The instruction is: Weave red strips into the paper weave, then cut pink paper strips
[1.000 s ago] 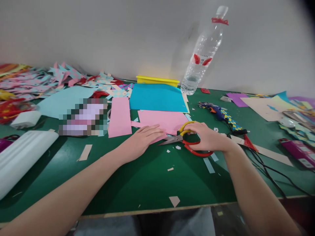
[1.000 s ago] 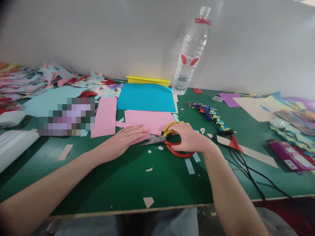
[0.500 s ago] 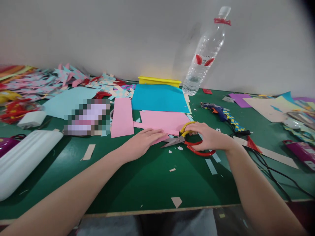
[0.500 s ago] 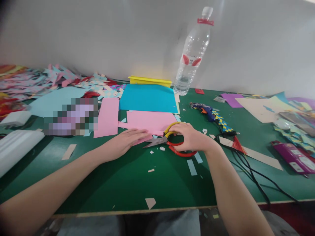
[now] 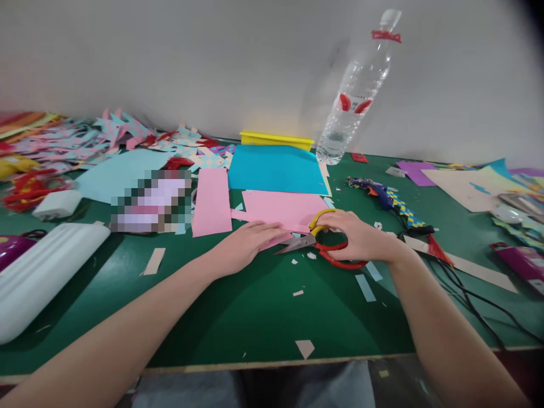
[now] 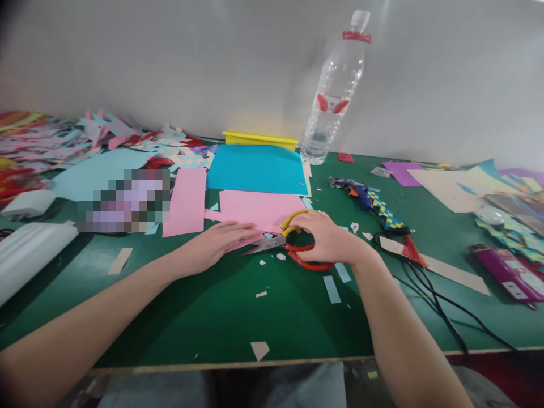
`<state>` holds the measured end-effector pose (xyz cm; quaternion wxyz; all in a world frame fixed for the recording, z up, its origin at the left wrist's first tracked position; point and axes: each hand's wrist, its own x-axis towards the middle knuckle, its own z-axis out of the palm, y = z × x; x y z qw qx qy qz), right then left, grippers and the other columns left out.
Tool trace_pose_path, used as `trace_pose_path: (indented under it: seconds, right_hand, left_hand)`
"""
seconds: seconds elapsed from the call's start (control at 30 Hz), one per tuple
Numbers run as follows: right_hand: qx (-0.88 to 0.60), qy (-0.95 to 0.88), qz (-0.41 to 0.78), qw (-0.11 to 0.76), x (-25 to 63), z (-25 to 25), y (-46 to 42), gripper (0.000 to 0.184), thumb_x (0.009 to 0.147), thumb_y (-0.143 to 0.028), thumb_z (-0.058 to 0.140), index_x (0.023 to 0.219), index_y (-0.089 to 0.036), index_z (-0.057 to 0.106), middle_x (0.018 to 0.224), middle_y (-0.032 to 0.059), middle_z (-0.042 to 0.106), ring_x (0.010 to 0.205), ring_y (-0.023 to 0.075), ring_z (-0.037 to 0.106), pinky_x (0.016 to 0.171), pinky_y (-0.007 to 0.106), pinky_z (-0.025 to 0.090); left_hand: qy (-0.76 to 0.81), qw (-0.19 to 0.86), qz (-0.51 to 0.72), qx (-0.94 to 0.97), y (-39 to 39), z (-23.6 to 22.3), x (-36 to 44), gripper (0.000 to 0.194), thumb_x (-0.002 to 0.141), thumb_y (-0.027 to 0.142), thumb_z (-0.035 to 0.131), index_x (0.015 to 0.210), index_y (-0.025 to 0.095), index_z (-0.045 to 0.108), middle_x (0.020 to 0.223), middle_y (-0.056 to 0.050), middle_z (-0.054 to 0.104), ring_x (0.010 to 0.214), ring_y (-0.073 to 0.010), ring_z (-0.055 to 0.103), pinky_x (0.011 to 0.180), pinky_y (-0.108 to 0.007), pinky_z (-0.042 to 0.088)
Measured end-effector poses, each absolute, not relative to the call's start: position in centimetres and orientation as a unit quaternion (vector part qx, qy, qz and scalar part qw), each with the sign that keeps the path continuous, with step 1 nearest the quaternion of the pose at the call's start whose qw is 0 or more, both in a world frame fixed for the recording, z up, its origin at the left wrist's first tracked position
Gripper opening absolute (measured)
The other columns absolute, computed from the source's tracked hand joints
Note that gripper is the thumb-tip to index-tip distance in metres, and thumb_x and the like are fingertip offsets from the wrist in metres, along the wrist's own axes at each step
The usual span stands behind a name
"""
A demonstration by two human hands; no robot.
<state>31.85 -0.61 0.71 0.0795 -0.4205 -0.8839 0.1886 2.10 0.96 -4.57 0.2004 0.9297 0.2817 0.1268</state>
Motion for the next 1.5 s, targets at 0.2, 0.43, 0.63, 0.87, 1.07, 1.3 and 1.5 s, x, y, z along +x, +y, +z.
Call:
trace_pose_path:
  seconds: [0.2, 0.43, 0.63, 0.87, 1.07, 1.3, 1.5]
  right_hand:
    - [-0.439, -0.876, 0.188, 0.066, 32.2, 1.2, -1.1, 0.046, 0.071, -0.029, 0.063, 0.117, -0.030, 0.058, 0.126, 0.0021, 0.058, 0.117, 0.0266, 0.051, 0.099, 0.043, 0.036]
    - [-0.444, -0.874, 0.188, 0.068, 32.1, 1.3, -1.5, 0.045, 0.071, -0.032, 0.063, 0.116, -0.029, 0.059, 0.124, 0.0011, 0.059, 0.115, 0.0249, 0.053, 0.097, 0.038, 0.042]
    - [-0.487, -0.849, 0.196, 0.065, 32.2, 1.4, -1.5, 0.052, 0.068, -0.034, 0.067, 0.118, -0.030, 0.058, 0.125, -0.0002, 0.060, 0.110, 0.0250, 0.058, 0.091, 0.036, 0.048]
    - [-0.447, -0.862, 0.228, 0.077, 32.4, 1.4, -1.0, 0.050, 0.070, -0.028, 0.065, 0.119, -0.030, 0.058, 0.128, 0.0000, 0.057, 0.119, 0.0236, 0.051, 0.100, 0.038, 0.042]
    - [-0.412, -0.872, 0.241, 0.106, 32.4, 0.6, -0.5, 0.053, 0.071, -0.023, 0.064, 0.122, -0.030, 0.056, 0.131, 0.0011, 0.054, 0.123, 0.0237, 0.048, 0.104, 0.039, 0.038]
    - [-0.381, -0.883, 0.243, 0.127, 32.1, 0.3, -0.4, 0.046, 0.076, -0.027, 0.062, 0.122, -0.028, 0.056, 0.129, 0.0043, 0.056, 0.124, 0.0245, 0.047, 0.106, 0.043, 0.036]
    - [-0.396, -0.877, 0.247, 0.116, 32.4, 0.5, -0.5, 0.047, 0.074, -0.024, 0.062, 0.121, -0.028, 0.055, 0.128, 0.0051, 0.056, 0.123, 0.0251, 0.048, 0.104, 0.042, 0.039]
  left_hand:
    - [0.254, 0.187, 0.125, 0.941, 1.0, -4.2, 1.9, 0.058, 0.093, 0.003, 0.028, 0.141, 0.034, 0.033, 0.147, 0.003, 0.037, 0.136, -0.0136, 0.032, 0.112, -0.039, 0.025]
    - [0.247, 0.189, 0.133, 0.941, 1.0, -3.9, 1.9, 0.050, 0.096, 0.009, 0.030, 0.139, 0.033, 0.038, 0.144, 0.001, 0.042, 0.134, -0.0168, 0.035, 0.108, -0.039, 0.030]
    - [0.266, 0.184, 0.114, 0.939, 1.0, -4.0, 1.9, 0.052, 0.095, 0.008, 0.028, 0.140, 0.034, 0.036, 0.146, 0.001, 0.039, 0.133, -0.0180, 0.035, 0.108, -0.040, 0.029]
    - [0.263, 0.173, 0.098, 0.944, 1.1, -4.1, 1.8, 0.062, 0.089, -0.001, 0.028, 0.140, 0.032, 0.036, 0.148, 0.001, 0.035, 0.133, -0.0182, 0.035, 0.108, -0.039, 0.028]
    - [0.257, 0.174, 0.112, 0.944, 1.2, -4.1, 1.8, 0.062, 0.089, -0.001, 0.027, 0.140, 0.033, 0.037, 0.148, 0.002, 0.037, 0.133, -0.0182, 0.036, 0.108, -0.039, 0.028]
    - [0.268, 0.176, 0.123, 0.939, 1.3, -4.3, 1.8, 0.055, 0.093, 0.005, 0.029, 0.137, 0.034, 0.041, 0.146, 0.001, 0.040, 0.132, -0.0184, 0.038, 0.107, -0.038, 0.029]
    - [0.274, 0.176, 0.108, 0.939, 1.3, -4.3, 1.9, 0.062, 0.087, -0.002, 0.029, 0.139, 0.031, 0.039, 0.147, 0.001, 0.038, 0.133, -0.0179, 0.036, 0.109, -0.039, 0.027]
